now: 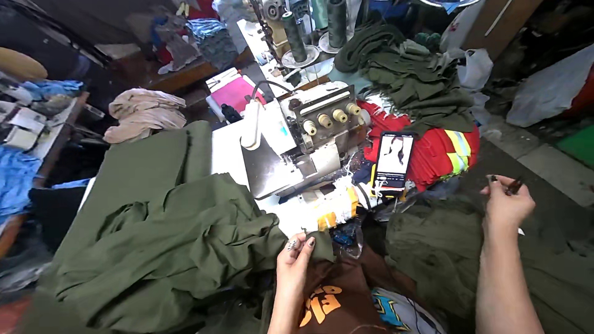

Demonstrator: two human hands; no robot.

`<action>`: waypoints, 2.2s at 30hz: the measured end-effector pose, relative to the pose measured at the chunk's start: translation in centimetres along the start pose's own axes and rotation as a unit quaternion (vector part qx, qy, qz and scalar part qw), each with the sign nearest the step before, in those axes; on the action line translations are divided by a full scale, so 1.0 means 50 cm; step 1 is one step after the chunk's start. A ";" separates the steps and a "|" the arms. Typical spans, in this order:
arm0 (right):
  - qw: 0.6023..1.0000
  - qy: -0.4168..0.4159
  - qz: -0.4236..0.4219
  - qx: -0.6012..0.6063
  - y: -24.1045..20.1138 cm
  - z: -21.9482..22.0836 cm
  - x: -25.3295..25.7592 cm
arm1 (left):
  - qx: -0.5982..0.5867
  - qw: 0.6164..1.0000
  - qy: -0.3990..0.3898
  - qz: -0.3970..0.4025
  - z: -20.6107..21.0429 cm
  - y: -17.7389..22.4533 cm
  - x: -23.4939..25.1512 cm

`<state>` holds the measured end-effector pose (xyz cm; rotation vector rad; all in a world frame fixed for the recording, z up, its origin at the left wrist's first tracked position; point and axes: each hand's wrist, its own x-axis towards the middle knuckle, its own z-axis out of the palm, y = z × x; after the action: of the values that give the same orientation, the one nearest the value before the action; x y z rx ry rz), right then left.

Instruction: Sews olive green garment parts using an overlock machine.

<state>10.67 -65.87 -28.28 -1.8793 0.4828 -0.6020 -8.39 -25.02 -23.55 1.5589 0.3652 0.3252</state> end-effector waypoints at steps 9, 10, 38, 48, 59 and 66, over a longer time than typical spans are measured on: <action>0.810 -0.558 -0.059 0.170 -0.258 0.173 -0.378 | -0.001 0.988 0.023 0.153 0.003 0.015 -0.006; 0.787 -0.586 -0.063 0.181 -0.269 0.194 -0.402 | -0.008 0.986 0.030 0.165 0.001 0.021 -0.010; 0.772 -0.448 -0.390 0.225 -0.326 0.254 -0.476 | -0.172 0.978 -0.037 0.113 -0.033 0.013 -0.018; 0.684 -0.617 -0.090 0.378 -0.327 0.242 -0.448 | 0.030 0.971 -0.067 0.226 -0.097 0.013 -0.011; 0.669 -0.668 -0.118 0.304 -0.293 0.242 -0.401 | 0.446 0.815 -0.007 0.371 -0.134 0.012 0.004; 0.679 -0.670 -0.104 0.280 -0.278 0.236 -0.392 | 0.403 0.854 -0.093 0.317 -0.146 0.034 0.020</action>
<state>3.09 -40.82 -22.68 -1.2896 -0.8237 0.5479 -10.53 -18.01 -21.71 2.5149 -0.2324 0.5668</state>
